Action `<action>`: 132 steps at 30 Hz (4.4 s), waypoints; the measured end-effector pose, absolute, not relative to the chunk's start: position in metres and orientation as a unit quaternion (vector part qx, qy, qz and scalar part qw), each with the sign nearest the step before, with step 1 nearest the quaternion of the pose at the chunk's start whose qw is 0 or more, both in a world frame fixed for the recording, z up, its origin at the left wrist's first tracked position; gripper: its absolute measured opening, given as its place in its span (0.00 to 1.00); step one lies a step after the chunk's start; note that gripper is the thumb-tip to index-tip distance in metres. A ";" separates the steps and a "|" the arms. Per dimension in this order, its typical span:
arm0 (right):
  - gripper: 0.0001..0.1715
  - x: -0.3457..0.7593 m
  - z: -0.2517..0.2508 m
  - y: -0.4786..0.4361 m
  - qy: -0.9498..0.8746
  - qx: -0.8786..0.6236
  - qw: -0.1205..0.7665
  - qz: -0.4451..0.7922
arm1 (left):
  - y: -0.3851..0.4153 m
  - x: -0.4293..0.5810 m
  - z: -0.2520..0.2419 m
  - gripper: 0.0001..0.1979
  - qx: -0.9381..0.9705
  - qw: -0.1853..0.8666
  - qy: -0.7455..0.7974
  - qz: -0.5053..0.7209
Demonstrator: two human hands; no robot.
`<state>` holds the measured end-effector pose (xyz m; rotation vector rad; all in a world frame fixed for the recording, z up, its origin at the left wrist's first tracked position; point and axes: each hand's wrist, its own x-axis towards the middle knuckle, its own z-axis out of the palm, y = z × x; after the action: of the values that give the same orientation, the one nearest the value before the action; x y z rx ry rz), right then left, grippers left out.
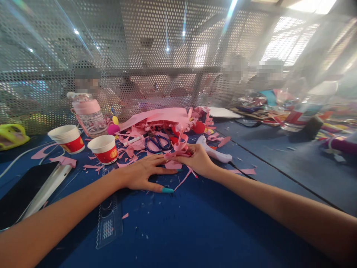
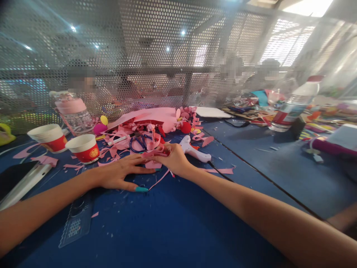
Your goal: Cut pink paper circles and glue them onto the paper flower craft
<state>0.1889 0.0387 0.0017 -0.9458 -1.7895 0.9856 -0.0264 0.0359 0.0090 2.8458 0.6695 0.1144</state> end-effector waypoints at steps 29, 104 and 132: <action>0.13 0.189 0.002 0.038 -0.730 -0.436 0.446 0.278 | 0.035 -0.025 0.011 0.32 0.968 0.111 0.223 0.039; 0.18 0.187 0.003 0.036 -0.705 -0.425 0.455 0.340 | 0.035 -0.025 0.011 0.32 0.967 0.118 0.224 0.041; 0.14 0.188 0.002 0.039 -0.711 -0.399 0.449 0.365 | 0.035 -0.026 0.010 0.32 0.966 0.113 0.227 0.039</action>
<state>0.1876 0.0385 0.0023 -0.9870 -1.7583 0.9035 -0.0257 0.0348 0.0105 2.8349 0.6669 0.1155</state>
